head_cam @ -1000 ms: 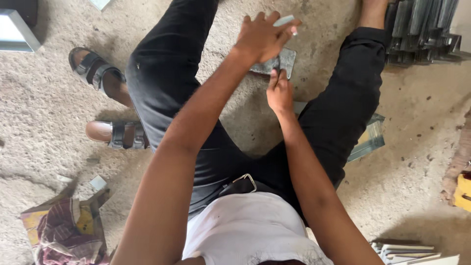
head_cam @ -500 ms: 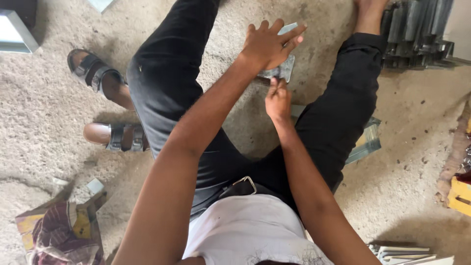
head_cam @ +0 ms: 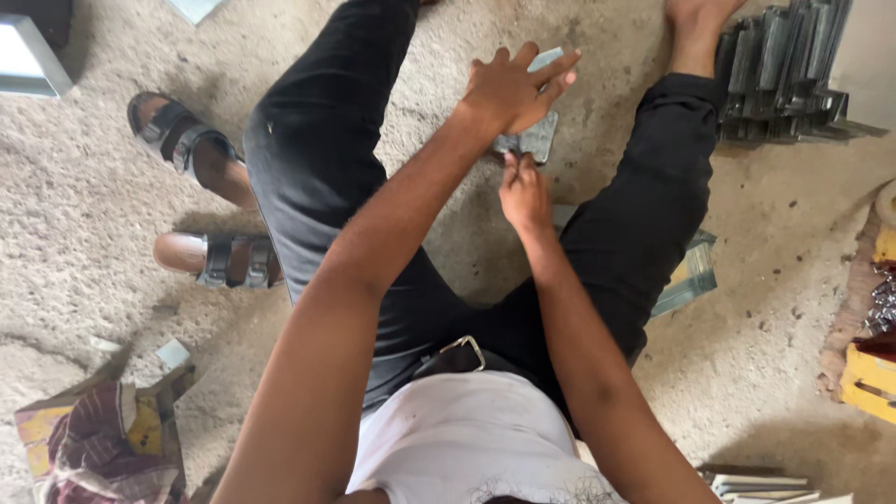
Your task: The person sits on the floor and uses a hammer to strike the edges of small rectangular metal pieces placed on a metal block. They repeatedly pick up pieces, hammer them, and place them into a pile.
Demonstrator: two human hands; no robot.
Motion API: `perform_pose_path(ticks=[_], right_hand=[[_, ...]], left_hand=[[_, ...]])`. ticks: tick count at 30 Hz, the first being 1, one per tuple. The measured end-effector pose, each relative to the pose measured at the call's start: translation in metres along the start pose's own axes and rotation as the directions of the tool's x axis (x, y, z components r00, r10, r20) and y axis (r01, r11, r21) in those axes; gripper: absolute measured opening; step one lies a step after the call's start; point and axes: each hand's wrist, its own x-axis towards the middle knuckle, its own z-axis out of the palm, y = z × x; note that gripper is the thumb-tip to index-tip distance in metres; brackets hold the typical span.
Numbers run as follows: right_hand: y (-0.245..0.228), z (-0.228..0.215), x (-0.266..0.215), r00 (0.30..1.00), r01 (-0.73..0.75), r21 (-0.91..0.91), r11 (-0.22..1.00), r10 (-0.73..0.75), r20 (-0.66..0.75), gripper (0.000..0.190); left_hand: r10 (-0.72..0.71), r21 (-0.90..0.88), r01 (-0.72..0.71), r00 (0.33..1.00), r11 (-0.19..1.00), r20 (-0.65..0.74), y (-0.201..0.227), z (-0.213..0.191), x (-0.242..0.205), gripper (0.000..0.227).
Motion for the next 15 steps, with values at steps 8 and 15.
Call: perform_pose_path(ticks=[8, 15], right_hand=[[0.006, 0.014, -0.008, 0.999, -0.030, 0.031, 0.999, 0.029, 0.040, 0.039], [0.022, 0.024, -0.002, 0.994, 0.039, -0.002, 0.999, -0.038, 0.101, 0.043]], left_hand=[[-0.016, 0.028, 0.017, 1.000, 0.999, -0.022, -0.001, 0.015, 0.001, 0.059], [0.015, 0.051, -0.013, 1.000, 0.999, -0.023, -0.003, 0.006, -0.010, 0.070]])
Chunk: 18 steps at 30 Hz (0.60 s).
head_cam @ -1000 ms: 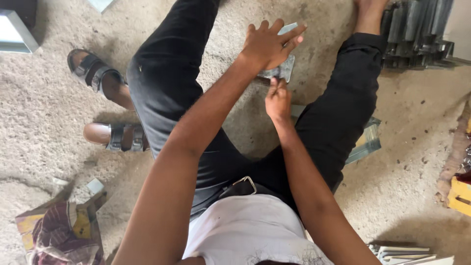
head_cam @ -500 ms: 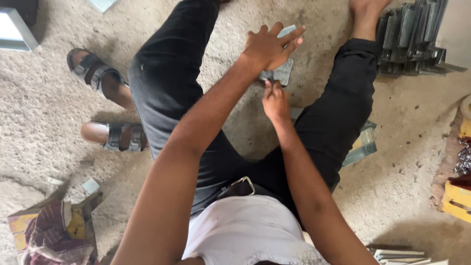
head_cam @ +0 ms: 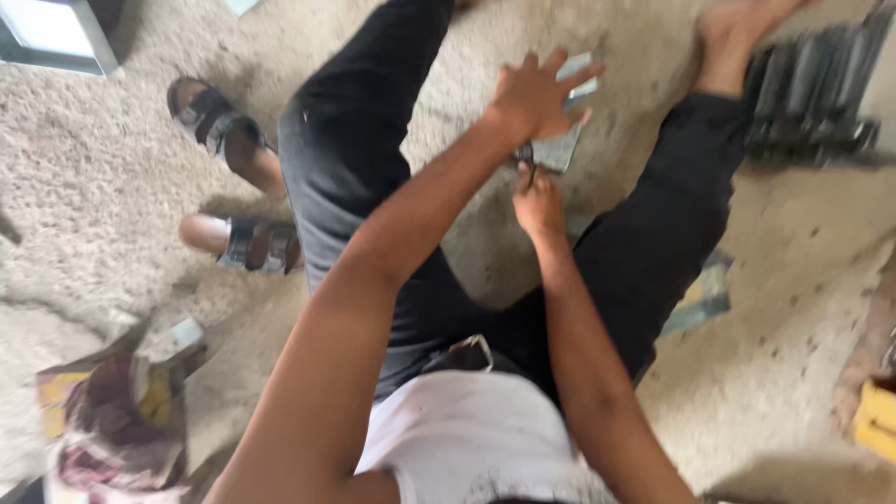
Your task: The person sits on the floor and uses a hammer to strike the edges of small rectangular metal pieces placed on a metal block. They repeatedly pick up pieces, hammer them, and place them into a pile.
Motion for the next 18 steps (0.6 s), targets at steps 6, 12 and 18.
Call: perform_pose_path(ticks=[6, 12, 18], right_hand=[[0.021, 0.007, -0.002, 0.956, 0.062, 0.152, 0.986, -0.015, -0.294, 0.049], [0.014, -0.059, -0.003, 0.654, -0.755, 0.500, 0.424, 0.542, 0.528, 0.054], [0.029, -0.083, 0.000, 0.675, -0.738, 0.560, 0.378, 0.418, 0.608, 0.038]], left_hand=[[0.054, -0.016, -0.054, 0.998, 0.998, -0.022, -0.015, 0.003, 0.013, 0.101], [0.041, -0.069, -0.049, 0.992, 0.996, -0.121, -0.023, -0.001, 0.020, 0.086], [-0.239, -0.477, -0.033, 0.834, 0.878, -0.498, -0.148, 0.017, 0.054, 0.076]])
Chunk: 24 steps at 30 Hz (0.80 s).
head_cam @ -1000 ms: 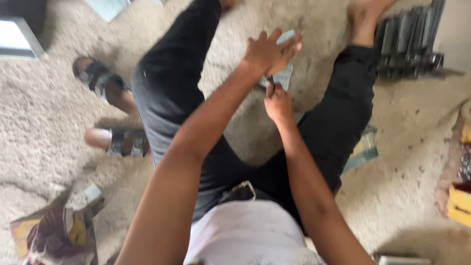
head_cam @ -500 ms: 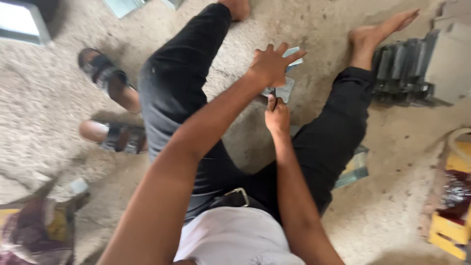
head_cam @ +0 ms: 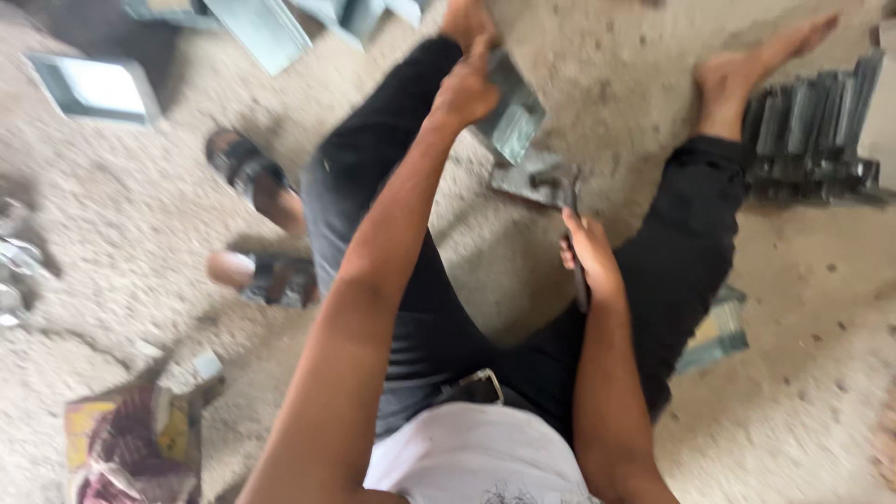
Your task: The person sits on the floor and uses a hammer to strike the edges of small rectangular metal pieces placed on a metal block. They repeatedly pick up pieces, hammer them, and place them into a pile.
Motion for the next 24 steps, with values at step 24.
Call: perform_pose_path(ticks=[24], right_hand=[[0.010, 0.005, 0.042, 0.997, 0.057, -0.383, 0.922, -0.076, -0.033, 0.049]], left_hand=[[-0.045, 0.256, -0.013, 0.974, 0.967, 0.221, -0.092, -0.100, 0.034, 0.050]])
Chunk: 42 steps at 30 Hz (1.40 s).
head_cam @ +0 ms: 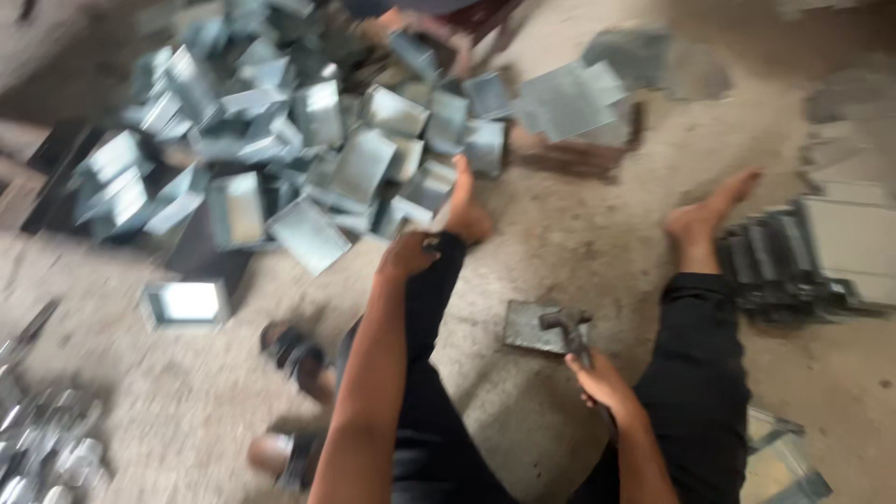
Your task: The person sits on the floor and uses a hammer to strike the edges of small rectangular metal pieces placed on a metal block. They repeatedly pick up pieces, hammer them, and place them into a pile.
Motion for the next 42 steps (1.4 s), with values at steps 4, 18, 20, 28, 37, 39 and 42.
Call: perform_pose_path(ticks=[4, 18, 20, 28, 37, 39, 42], right_hand=[[-0.019, -0.009, -0.019, 1.000, 0.000, 0.078, 0.997, -0.001, 0.016, 0.052], [-0.039, -0.110, -0.151, 0.735, 0.180, -0.156, 0.971, -0.238, -0.635, 0.041], [-0.010, -0.137, -0.159, 0.565, 0.197, -0.166, 0.966, -0.250, -0.786, 0.040], [0.144, -0.180, -0.142, 0.297, -0.633, 0.086, 0.769, 0.345, -0.890, 0.127], [0.148, -0.137, -0.169, 0.359, -0.335, 0.090, 0.938, 0.215, -0.908, 0.051], [0.140, -0.132, -0.179, 0.301, -0.312, 0.146, 0.939, 0.243, -0.922, 0.041], [0.168, -0.141, -0.175, 0.159, -0.232, 0.230, 0.945, 0.271, -0.950, 0.036]], left_hand=[[-0.020, -0.164, 0.031, 0.997, 0.986, 0.072, 0.038, 0.017, 0.006, 0.039], [-0.077, 0.319, -0.047, 0.928, 0.947, 0.364, 0.089, 0.079, -0.050, 0.035], [-0.048, 0.284, -0.085, 0.902, 0.955, 0.430, 0.073, 0.102, -0.057, 0.034], [-0.152, 0.299, -0.006, 0.852, 0.954, 0.502, 0.097, 0.104, -0.072, 0.036], [-0.084, 0.192, -0.009, 0.878, 0.981, 0.471, 0.101, 0.123, -0.052, 0.040], [-0.070, 0.176, -0.010, 0.895, 0.984, 0.440, 0.106, 0.115, -0.057, 0.038], [-0.051, 0.125, 0.001, 0.918, 0.992, 0.394, 0.116, 0.102, -0.058, 0.036]])
